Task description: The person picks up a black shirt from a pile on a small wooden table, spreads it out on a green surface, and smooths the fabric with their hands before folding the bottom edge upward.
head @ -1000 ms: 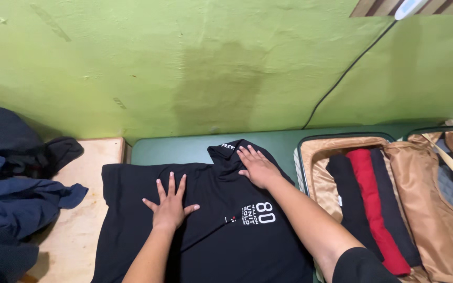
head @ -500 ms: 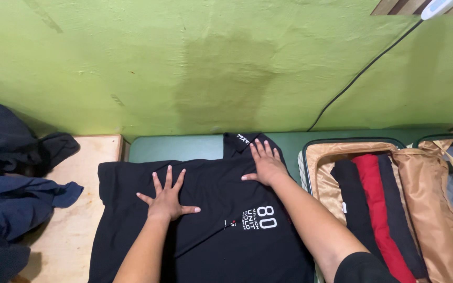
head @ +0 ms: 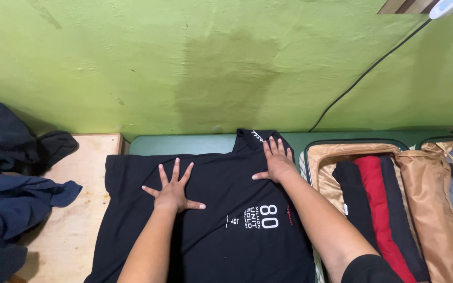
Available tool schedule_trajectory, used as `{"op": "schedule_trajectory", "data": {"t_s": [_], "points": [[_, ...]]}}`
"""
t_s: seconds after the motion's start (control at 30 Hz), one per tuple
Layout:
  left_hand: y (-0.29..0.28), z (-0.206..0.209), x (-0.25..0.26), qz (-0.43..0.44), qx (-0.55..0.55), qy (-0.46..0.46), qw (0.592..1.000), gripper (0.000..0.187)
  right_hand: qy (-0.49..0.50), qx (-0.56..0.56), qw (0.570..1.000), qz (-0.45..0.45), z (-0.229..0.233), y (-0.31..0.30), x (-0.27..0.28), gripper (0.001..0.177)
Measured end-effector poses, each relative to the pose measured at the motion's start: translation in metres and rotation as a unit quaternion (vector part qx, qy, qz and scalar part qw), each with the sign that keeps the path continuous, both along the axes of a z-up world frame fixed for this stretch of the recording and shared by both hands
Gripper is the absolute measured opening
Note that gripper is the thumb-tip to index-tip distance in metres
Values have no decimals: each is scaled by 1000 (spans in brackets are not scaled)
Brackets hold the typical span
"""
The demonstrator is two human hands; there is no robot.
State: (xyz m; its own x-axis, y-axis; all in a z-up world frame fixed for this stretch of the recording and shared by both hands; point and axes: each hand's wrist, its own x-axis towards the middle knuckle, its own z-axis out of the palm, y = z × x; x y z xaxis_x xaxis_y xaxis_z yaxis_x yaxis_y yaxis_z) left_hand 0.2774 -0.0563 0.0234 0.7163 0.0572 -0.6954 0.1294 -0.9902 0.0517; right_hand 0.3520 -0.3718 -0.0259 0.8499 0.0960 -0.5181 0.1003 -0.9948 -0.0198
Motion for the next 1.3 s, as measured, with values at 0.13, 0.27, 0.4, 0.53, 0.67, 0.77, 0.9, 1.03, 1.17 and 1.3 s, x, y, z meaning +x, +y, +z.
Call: {"op": "schedule_trajectory", "data": {"t_s": [0.13,0.27,0.4,0.53,0.67,0.77,0.9,1.03,1.17,1.3], "points": [[-2,-2,-2,-4,7,-16,1000,143,-22,12,1000,5,-5,-2,-6,140],[-6,-3,-14,-6,9,-50,999,137,-86,34,995,20,-8,-3,-24,123],[-9,-7,-38,-75,43,-131,988,113,-127,57,990,26,-3,-4,-44,108],[-10,0,-69,-67,15,-148,987,95,-116,51,992,17,14,3,-74,105],[-11,13,-101,-66,9,-145,987,93,-105,58,993,12,31,9,-104,106],[-12,22,-125,-51,2,-131,990,96,-94,67,993,6,37,13,-129,106],[-15,29,-150,-49,5,-118,992,100,-71,74,995,1,41,15,-161,105],[-19,32,-175,-41,1,-103,994,101,-59,76,995,1,41,15,-191,104],[-21,33,-199,-22,-7,-98,995,104,-50,78,996,6,41,16,-221,103],[-17,28,-216,-15,-8,-97,995,103,-32,75,997,3,42,18,-245,101]]}}
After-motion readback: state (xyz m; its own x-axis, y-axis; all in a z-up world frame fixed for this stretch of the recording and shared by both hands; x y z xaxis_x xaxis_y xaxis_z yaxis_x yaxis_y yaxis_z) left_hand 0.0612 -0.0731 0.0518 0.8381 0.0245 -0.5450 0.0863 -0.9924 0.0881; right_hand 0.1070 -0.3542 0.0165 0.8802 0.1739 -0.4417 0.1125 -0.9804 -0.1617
